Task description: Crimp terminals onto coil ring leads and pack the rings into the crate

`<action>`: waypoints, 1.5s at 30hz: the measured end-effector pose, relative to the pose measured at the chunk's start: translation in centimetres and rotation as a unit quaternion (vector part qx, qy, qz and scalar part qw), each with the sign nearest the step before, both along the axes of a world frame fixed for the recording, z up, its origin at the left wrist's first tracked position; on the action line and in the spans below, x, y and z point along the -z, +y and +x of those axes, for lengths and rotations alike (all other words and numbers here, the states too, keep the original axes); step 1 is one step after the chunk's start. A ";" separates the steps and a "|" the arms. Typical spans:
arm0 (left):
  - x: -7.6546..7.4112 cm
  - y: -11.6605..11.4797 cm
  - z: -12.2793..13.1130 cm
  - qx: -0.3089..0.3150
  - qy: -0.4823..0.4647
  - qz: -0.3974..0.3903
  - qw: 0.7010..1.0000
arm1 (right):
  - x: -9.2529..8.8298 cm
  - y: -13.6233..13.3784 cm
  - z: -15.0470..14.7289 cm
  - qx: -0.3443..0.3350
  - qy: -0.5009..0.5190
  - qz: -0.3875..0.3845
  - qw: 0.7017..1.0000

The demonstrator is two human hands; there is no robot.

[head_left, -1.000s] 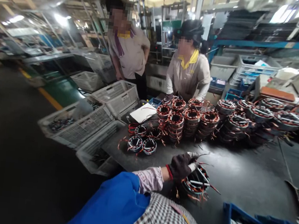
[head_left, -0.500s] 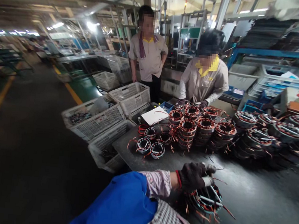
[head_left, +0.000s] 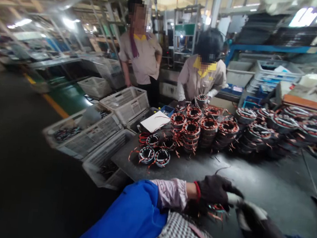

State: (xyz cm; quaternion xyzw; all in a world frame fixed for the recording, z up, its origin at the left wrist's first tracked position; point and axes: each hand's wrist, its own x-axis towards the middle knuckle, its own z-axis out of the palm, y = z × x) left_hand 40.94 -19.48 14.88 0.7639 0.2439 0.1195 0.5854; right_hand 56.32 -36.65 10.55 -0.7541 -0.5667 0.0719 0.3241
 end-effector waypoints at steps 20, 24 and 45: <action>1.1 -0.5 -3.1 -0.185 -0.088 -0.400 0.894 | -0.3 -2.6 -3.2 0.195 0.238 0.035 0.951; 2.0 -0.5 -2.4 -0.199 -0.091 -0.392 0.894 | -0.1 -2.8 -3.2 0.212 0.257 0.014 0.943; 2.1 -0.5 -2.1 -0.176 -0.062 -0.322 0.928 | 2.6 1.0 -2.4 0.133 0.348 -0.005 0.928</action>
